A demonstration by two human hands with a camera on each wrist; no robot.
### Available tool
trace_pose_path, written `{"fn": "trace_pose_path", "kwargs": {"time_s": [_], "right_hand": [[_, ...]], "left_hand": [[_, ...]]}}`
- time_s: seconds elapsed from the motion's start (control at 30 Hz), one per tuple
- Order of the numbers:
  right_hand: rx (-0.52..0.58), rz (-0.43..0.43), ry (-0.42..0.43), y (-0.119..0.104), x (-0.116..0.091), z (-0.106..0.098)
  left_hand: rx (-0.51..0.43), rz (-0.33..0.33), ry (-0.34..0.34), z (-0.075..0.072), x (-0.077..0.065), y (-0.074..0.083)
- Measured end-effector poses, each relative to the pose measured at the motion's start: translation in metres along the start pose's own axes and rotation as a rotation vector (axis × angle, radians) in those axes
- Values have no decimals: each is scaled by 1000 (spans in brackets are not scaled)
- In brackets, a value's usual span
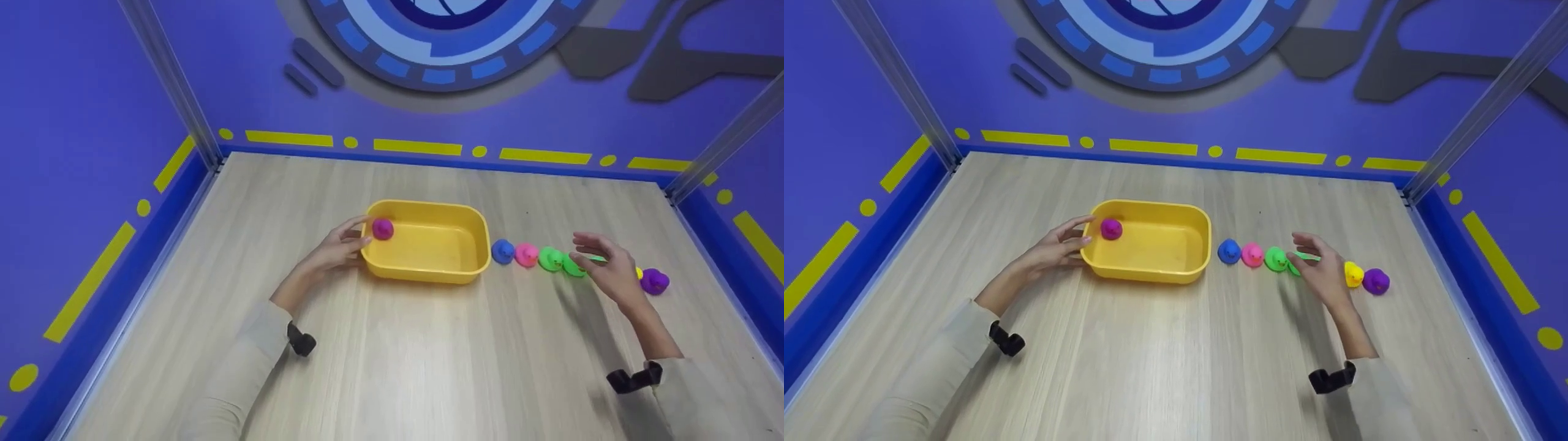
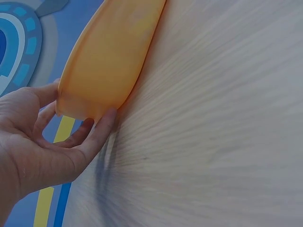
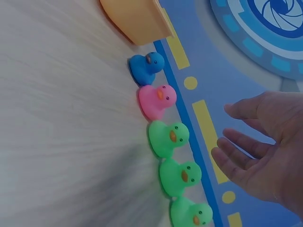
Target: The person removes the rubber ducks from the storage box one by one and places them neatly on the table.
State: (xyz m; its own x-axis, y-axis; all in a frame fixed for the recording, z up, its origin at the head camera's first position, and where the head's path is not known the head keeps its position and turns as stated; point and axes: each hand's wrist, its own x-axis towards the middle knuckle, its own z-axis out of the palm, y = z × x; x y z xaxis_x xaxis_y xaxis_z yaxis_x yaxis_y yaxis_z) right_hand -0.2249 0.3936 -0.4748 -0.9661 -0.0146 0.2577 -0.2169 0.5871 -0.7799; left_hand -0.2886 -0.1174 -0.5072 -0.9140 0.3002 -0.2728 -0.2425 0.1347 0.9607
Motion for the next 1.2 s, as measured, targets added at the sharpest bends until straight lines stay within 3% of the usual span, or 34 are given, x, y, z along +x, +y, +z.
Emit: {"fn": "trace_pose_path", "kwargs": {"time_s": [0.33, 0.83, 1.2], "right_hand": [[35, -29, -57, -6, 5, 21], [30, -69, -101, -32, 21, 44], [67, -32, -170, -57, 39, 74]], "left_hand": [[-38, -41, 6, -2, -2, -3], [-5, 36, -20, -2, 1, 1], [-9, 20, -11, -1, 0, -2]]}}
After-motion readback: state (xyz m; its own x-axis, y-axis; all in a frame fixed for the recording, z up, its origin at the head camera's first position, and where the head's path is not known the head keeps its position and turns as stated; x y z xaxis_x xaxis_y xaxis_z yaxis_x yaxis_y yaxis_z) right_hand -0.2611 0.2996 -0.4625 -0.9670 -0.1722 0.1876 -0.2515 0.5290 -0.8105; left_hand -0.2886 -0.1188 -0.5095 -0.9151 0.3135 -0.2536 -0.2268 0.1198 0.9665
